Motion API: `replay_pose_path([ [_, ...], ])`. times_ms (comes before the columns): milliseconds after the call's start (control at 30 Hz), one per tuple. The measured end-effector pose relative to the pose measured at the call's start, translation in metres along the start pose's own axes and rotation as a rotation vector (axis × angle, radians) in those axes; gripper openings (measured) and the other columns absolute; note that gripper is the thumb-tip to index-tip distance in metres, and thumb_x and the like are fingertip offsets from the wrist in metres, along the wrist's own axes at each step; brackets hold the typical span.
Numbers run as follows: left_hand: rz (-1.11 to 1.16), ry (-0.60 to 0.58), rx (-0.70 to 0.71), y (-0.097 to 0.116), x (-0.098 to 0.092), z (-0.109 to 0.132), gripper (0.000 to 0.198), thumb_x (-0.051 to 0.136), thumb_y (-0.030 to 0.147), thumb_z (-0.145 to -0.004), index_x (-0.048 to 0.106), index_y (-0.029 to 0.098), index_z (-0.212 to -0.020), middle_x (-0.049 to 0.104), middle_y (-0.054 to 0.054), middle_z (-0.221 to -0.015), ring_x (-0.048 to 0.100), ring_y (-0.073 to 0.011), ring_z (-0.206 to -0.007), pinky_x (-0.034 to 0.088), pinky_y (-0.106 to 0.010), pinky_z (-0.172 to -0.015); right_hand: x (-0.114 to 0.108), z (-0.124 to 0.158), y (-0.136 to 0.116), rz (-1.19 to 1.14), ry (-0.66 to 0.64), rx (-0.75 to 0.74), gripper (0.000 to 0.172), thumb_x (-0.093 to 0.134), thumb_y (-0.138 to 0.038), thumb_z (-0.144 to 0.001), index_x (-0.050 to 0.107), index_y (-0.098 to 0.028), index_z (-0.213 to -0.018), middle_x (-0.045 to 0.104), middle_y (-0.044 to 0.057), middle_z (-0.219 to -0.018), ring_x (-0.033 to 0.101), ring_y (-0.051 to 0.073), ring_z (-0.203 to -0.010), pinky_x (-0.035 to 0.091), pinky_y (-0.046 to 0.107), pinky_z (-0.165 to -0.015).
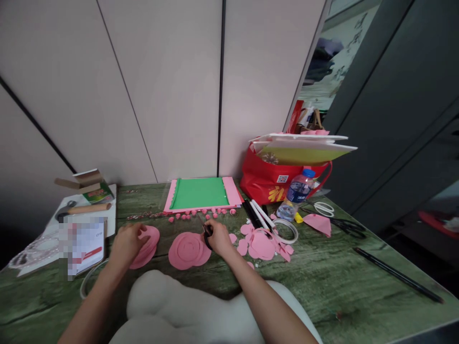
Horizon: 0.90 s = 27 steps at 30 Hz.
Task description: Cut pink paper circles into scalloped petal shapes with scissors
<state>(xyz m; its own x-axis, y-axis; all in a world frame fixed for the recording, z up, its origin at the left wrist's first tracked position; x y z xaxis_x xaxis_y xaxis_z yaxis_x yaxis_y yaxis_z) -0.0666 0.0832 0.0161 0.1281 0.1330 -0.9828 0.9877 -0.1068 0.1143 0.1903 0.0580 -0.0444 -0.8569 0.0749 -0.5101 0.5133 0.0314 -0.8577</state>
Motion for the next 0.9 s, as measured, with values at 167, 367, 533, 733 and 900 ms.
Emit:
replay_pose_path([
  [167, -0.017, -0.141, -0.03, -0.01, 0.017, -0.002, 0.027, 0.066, 0.031, -0.065, 0.066, 0.016, -0.087, 0.069, -0.012, -0.088, 0.062, -0.0279, -0.085, 0.043, -0.032, -0.073, 0.011, 0.004, -0.006, 0.173, 0.029, 0.003, 0.033, 0.076, -0.016, -0.053, 0.064, -0.02, -0.084, 0.069, 0.002, -0.074, 0.062, 0.022, -0.072, 0.038, 0.025, -0.059],
  [367, -0.004, -0.204, -0.042, -0.015, 0.03, -0.005, 0.033, 0.068, 0.03, -0.062, 0.065, 0.015, -0.091, 0.067, -0.013, -0.093, 0.062, -0.0266, -0.088, 0.044, -0.029, -0.075, 0.018, 0.007, -0.01, 0.274, 0.029, -0.002, 0.043, 0.074, -0.012, -0.053, 0.06, -0.02, -0.093, 0.066, -0.001, -0.069, 0.061, 0.018, -0.065, 0.032, 0.022, -0.054],
  [533, 0.006, -0.175, -0.082, -0.024, 0.025, -0.006, 0.041, 0.066, 0.032, -0.066, 0.06, 0.014, -0.102, 0.063, -0.014, -0.102, 0.063, -0.0252, -0.087, 0.045, -0.029, -0.076, 0.02, 0.008, -0.013, 0.317, 0.029, -0.008, 0.036, 0.07, -0.009, -0.056, 0.06, -0.022, -0.088, 0.067, -0.001, -0.07, 0.061, 0.018, -0.066, 0.03, 0.022, -0.053],
  [733, -0.004, -0.168, -0.093, -0.025, 0.025, -0.006, 0.042, 0.066, 0.029, -0.066, 0.061, 0.01, -0.103, 0.062, -0.017, -0.101, 0.063, -0.0265, -0.088, 0.044, -0.03, -0.078, 0.018, 0.008, -0.015, 0.34, 0.038, -0.005, 0.026, 0.061, -0.006, -0.064, 0.063, -0.022, -0.085, 0.07, 0.002, -0.072, 0.063, 0.02, -0.07, 0.03, 0.023, -0.054],
  [900, -0.014, -0.179, -0.098, -0.025, 0.026, -0.007, 0.031, 0.063, 0.028, -0.069, 0.064, 0.012, -0.096, 0.064, -0.016, -0.098, 0.063, -0.0266, -0.086, 0.045, -0.031, -0.076, 0.015, 0.006, -0.013, 0.336, 0.053, 0.005, 0.026, 0.063, -0.008, -0.065, 0.062, -0.022, -0.087, 0.069, 0.002, -0.072, 0.063, 0.019, -0.069, 0.031, 0.023, -0.054],
])
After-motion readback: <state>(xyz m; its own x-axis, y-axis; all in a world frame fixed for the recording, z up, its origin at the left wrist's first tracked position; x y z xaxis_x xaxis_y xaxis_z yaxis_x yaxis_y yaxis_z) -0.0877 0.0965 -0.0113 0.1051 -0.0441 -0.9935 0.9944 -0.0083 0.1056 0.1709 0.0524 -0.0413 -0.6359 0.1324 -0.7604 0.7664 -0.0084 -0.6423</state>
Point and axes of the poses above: each hand's wrist, its own z-axis away from the middle knuckle, its own x-axis out of the palm, y = z × x, the point moved 7 cm from there along -z, towards the middle knuckle
